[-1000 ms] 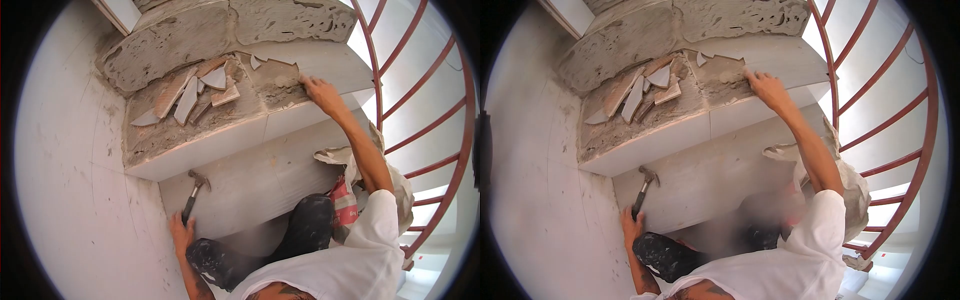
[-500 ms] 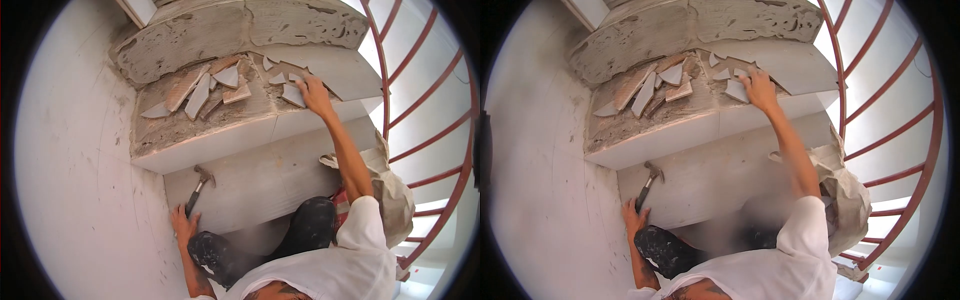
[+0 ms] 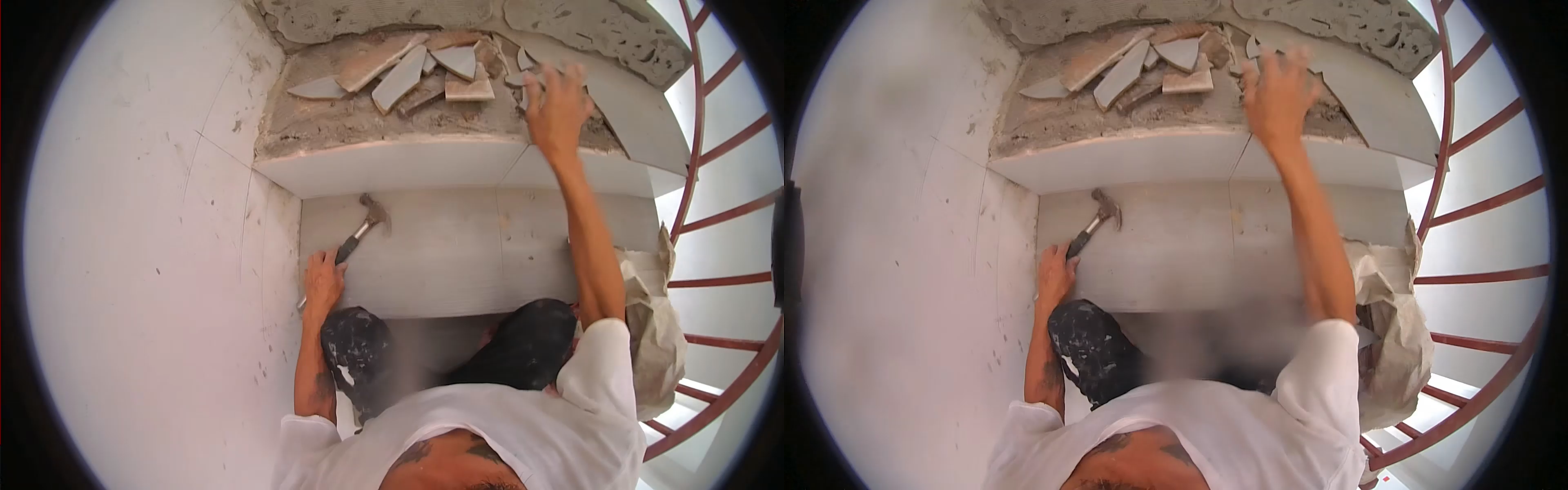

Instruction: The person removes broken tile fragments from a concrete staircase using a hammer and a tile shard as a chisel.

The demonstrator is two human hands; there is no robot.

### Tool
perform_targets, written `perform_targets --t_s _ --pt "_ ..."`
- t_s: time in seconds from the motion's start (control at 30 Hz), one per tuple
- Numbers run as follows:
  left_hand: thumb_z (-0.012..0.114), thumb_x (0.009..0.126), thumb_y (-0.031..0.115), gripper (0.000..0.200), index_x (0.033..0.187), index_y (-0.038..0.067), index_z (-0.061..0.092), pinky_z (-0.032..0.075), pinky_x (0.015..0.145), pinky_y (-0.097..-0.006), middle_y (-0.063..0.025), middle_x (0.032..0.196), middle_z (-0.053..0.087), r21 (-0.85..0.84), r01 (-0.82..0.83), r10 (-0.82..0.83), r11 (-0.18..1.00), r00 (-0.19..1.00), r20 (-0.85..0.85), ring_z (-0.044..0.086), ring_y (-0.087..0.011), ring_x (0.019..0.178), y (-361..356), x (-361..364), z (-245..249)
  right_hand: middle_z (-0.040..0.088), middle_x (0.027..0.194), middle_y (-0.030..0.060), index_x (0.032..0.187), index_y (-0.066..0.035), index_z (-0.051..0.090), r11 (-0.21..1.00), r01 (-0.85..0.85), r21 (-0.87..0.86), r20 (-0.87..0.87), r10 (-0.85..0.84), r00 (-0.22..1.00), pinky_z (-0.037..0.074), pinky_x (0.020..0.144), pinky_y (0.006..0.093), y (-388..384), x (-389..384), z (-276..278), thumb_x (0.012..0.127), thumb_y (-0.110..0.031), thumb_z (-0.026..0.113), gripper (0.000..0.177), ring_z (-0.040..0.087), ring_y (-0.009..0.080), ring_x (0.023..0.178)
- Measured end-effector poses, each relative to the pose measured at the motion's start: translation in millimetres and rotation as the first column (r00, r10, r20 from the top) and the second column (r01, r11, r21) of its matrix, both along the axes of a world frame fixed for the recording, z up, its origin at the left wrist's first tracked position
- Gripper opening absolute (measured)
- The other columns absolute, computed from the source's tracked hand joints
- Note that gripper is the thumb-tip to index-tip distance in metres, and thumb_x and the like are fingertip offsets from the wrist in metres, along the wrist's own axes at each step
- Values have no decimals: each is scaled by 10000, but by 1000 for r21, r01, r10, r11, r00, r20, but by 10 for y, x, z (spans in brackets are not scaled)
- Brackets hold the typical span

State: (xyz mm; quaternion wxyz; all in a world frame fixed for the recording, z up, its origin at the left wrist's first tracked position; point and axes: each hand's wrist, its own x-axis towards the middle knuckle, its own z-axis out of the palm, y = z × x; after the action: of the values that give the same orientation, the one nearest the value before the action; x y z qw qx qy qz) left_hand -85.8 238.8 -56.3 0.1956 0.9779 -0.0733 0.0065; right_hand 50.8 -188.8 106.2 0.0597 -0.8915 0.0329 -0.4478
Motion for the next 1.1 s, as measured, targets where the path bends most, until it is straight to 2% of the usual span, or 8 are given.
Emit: perform_targets --t_s 0.13,0.33,0.4,0.57,0.7,0.83,0.93,1.1 --pt "647 855 198 390 1214 67 569 426 854 -468 -176 1018 577 -35 -18 18 999 1000 -26 540 -365 984 -59 -8 2 574 1158 96 1101 -84 613 852 -524 14 -98 522 847 439 893 370 516 -247 -10 822 -80 629 279 548 303 1073" --pt "630 866 211 376 1196 43 567 432 867 -470 -209 1053 580 -145 -43 41 989 999 -20 544 -398 1004 -22 -66 1 612 1081 53 1059 -90 614 830 -500 -247 -135 482 866 422 874 446 930 107 -102 788 -57 609 273 533 236 1113" --pt "621 871 209 364 1186 34 566 431 877 -467 -214 1067 579 -174 -17 15 985 1000 -11 540 -402 1018 -74 -41 -12 607 1143 26 1133 -120 592 820 -503 -275 -425 366 828 383 906 460 997 175 -25 787 -28 599 358 488 211 1185" --pt "612 875 202 349 1171 24 564 427 880 -468 -211 1060 579 -138 -15 14 990 1000 -10 533 -400 1026 -105 -72 69 614 1025 -13 1035 -152 597 764 -580 -283 -587 340 735 381 815 455 940 383 158 843 -80 604 206 532 166 1073" --pt "615 875 206 360 1183 29 555 427 864 -473 -212 1040 578 -106 -17 13 994 999 -34 532 -398 1011 -118 -72 81 637 1013 39 1097 -111 589 773 -613 166 -248 634 732 424 829 504 920 478 422 894 -84 554 208 590 210 1041" --pt "607 889 227 361 1190 38 544 430 843 -494 -220 1043 577 -74 -7 0 997 995 -95 546 -413 989 -49 -50 53 648 931 132 1083 -39 512 344 -698 629 311 711 631 474 741 359 743 512 911 935 -136 542 179 633 290 828" --pt "590 906 253 327 1149 35 557 440 807 -511 -224 1002 596 -25 8 -10 1000 997 -80 573 -424 954 -6 -1 161 627 884 154 1070 -25 483 354 -703 617 412 616 672 469 738 387 350 275 1160 945 -131 536 172 611 296 824" --pt "585 909 274 293 995 -5 589 449 700 -466 -194 772 602 -85 -16 3 996 988 -156 581 -399 765 -106 32 789 587 935 155 1145 -35 484 843 -515 157 223 478 850 457 731 420 -481 -82 829 900 -65 541 253 579 357 845"
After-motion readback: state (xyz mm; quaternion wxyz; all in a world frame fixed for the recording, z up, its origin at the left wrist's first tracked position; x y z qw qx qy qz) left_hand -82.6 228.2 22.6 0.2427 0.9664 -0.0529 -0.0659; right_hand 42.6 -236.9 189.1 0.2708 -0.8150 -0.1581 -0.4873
